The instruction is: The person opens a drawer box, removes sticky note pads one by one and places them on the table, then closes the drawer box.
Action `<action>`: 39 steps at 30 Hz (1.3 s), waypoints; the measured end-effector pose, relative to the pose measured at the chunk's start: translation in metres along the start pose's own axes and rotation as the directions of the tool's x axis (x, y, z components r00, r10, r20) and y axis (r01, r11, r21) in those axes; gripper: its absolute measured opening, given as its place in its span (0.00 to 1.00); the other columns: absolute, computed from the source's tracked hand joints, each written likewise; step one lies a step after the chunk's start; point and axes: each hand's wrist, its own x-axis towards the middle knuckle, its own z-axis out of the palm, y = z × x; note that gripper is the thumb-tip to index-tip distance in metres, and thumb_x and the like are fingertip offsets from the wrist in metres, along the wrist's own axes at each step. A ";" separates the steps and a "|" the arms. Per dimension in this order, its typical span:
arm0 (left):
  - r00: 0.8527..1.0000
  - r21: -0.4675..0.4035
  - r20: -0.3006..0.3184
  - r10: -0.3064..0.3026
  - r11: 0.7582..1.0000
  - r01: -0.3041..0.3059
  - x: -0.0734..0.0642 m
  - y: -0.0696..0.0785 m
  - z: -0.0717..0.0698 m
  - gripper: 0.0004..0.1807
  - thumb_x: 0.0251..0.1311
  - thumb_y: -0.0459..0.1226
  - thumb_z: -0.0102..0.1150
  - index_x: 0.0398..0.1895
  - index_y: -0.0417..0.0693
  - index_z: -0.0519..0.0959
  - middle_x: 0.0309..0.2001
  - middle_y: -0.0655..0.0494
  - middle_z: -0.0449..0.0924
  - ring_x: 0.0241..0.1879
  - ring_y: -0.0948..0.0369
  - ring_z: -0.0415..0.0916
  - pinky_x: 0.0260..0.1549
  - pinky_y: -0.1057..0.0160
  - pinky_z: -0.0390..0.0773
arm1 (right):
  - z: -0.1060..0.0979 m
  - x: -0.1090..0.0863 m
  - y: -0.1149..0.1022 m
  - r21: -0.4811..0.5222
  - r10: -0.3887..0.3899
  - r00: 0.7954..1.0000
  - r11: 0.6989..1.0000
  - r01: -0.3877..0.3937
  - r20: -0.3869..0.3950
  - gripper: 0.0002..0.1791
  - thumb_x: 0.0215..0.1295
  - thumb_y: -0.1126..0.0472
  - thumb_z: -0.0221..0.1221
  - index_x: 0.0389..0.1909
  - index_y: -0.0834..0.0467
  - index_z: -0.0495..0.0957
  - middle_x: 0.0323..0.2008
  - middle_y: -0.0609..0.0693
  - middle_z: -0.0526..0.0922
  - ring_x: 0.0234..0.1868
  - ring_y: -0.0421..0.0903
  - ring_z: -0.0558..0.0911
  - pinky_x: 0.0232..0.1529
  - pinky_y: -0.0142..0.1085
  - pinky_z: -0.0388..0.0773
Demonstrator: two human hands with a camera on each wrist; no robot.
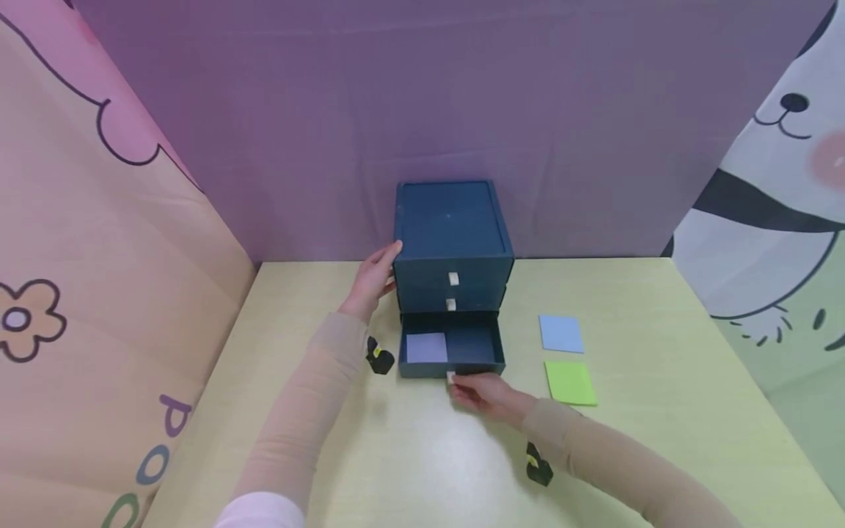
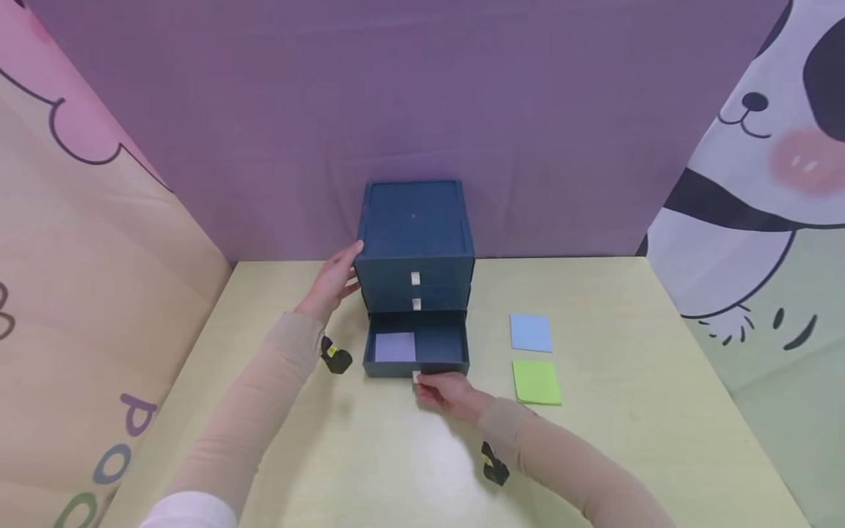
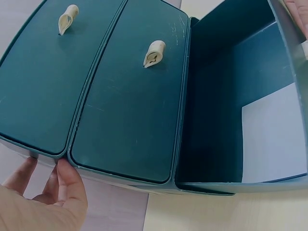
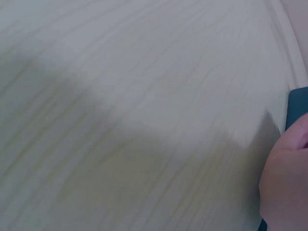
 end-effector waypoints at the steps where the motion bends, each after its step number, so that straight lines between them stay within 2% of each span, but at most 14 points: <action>1: 1.000 -0.001 -0.001 -0.001 1.000 0.001 0.000 0.000 0.000 0.34 0.62 0.58 0.52 0.69 0.56 0.64 0.71 0.59 0.59 0.66 0.52 0.62 0.64 0.54 0.66 | -0.001 0.000 0.000 0.024 0.017 1.000 1.000 -0.017 0.013 0.10 0.66 0.66 0.56 0.45 0.67 0.77 0.30 0.51 0.82 0.31 0.40 0.81 0.38 0.30 0.81; 9: 1.000 -0.009 -0.008 0.007 1.000 -0.007 0.003 -0.002 0.001 0.34 0.62 0.57 0.53 0.69 0.56 0.65 0.71 0.58 0.60 0.65 0.52 0.63 0.63 0.53 0.66 | -0.007 -0.003 0.002 0.108 0.079 0.992 0.990 -0.090 0.099 0.07 0.67 0.66 0.55 0.43 0.64 0.77 0.33 0.52 0.82 0.35 0.42 0.82 0.44 0.31 0.81; 16: 0.999 -0.021 0.002 0.040 0.999 -0.040 0.002 -0.002 0.001 0.32 0.64 0.55 0.52 0.68 0.55 0.66 0.70 0.57 0.61 0.63 0.52 0.66 0.61 0.53 0.68 | -0.010 -0.009 0.003 0.183 0.118 0.975 0.971 -0.153 0.189 0.06 0.69 0.67 0.52 0.36 0.62 0.77 0.33 0.52 0.82 0.35 0.41 0.82 0.45 0.29 0.80; 25: 0.999 -0.037 -0.008 0.031 0.999 -0.031 0.002 -0.002 0.001 0.32 0.63 0.55 0.53 0.68 0.55 0.66 0.70 0.57 0.61 0.63 0.52 0.65 0.61 0.53 0.68 | -0.012 -0.015 0.010 0.175 0.132 0.970 0.970 -0.169 0.204 0.05 0.68 0.67 0.52 0.37 0.63 0.76 0.33 0.52 0.82 0.35 0.41 0.82 0.46 0.29 0.80; 31: 0.999 -0.042 -0.010 0.033 0.999 -0.033 0.003 -0.003 0.002 0.32 0.63 0.55 0.53 0.68 0.55 0.66 0.70 0.57 0.62 0.64 0.52 0.65 0.61 0.53 0.68 | -0.013 -0.017 0.014 0.166 0.115 0.969 0.974 -0.153 0.218 0.05 0.68 0.67 0.52 0.39 0.64 0.75 0.33 0.52 0.82 0.36 0.41 0.82 0.47 0.30 0.80; 39: 1.000 -0.032 -0.012 0.029 0.999 -0.029 0.005 -0.004 0.002 0.33 0.63 0.56 0.53 0.68 0.55 0.66 0.70 0.57 0.61 0.65 0.51 0.64 0.61 0.53 0.68 | -0.015 -0.022 0.018 0.144 0.104 0.958 0.979 -0.147 0.266 0.05 0.68 0.67 0.52 0.37 0.62 0.76 0.33 0.52 0.81 0.36 0.40 0.82 0.47 0.29 0.79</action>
